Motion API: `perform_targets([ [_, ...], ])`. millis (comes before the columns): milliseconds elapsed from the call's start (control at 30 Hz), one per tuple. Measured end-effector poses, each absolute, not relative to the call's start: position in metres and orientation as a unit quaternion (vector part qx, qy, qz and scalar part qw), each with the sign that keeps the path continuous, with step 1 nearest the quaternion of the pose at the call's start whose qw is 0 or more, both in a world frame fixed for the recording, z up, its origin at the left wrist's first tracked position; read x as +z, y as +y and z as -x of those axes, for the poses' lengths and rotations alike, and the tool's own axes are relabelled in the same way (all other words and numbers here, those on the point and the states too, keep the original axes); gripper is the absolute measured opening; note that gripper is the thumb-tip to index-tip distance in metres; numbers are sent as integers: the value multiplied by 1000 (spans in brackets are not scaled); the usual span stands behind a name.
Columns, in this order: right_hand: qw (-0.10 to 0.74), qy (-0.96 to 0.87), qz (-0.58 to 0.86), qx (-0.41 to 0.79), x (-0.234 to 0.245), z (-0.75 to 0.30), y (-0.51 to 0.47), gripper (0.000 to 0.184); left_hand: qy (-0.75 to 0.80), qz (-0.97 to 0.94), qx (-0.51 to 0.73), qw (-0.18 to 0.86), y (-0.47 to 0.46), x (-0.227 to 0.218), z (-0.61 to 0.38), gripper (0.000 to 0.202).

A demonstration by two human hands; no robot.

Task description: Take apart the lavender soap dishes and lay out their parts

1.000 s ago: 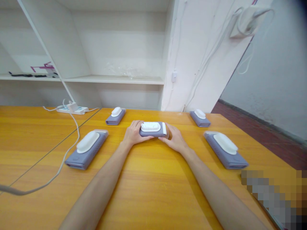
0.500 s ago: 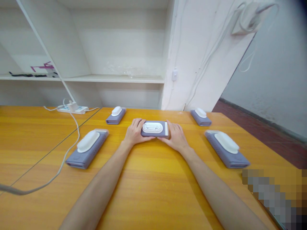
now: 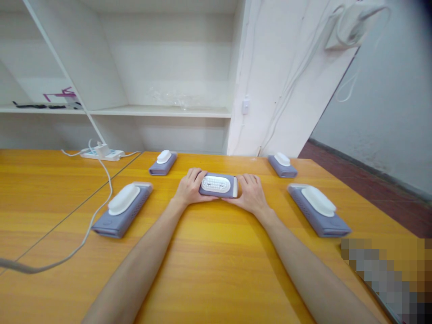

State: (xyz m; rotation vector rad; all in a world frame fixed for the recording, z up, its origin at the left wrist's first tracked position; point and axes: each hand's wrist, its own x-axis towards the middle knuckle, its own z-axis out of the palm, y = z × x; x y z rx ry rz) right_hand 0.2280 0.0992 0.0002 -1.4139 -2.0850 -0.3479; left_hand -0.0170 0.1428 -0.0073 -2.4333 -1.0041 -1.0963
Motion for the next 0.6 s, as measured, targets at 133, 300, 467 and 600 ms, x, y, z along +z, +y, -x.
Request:
perform_targets([
  [133, 295, -786, 521, -157, 1, -228, 98, 67, -333, 847, -386, 152, 143, -7, 17, 81],
  [300, 307, -789, 492, -201, 0, -229, 98, 66, -316, 848, -396, 155, 143, -6, 17, 81],
  [467, 377, -698, 557, -245, -3, -235, 104, 62, -367, 794, -461, 150, 144, -3, 20, 77],
  [600, 396, -719, 527, -221, -6, -231, 107, 60, -387, 764, -494, 147, 146, -2, 25, 76],
])
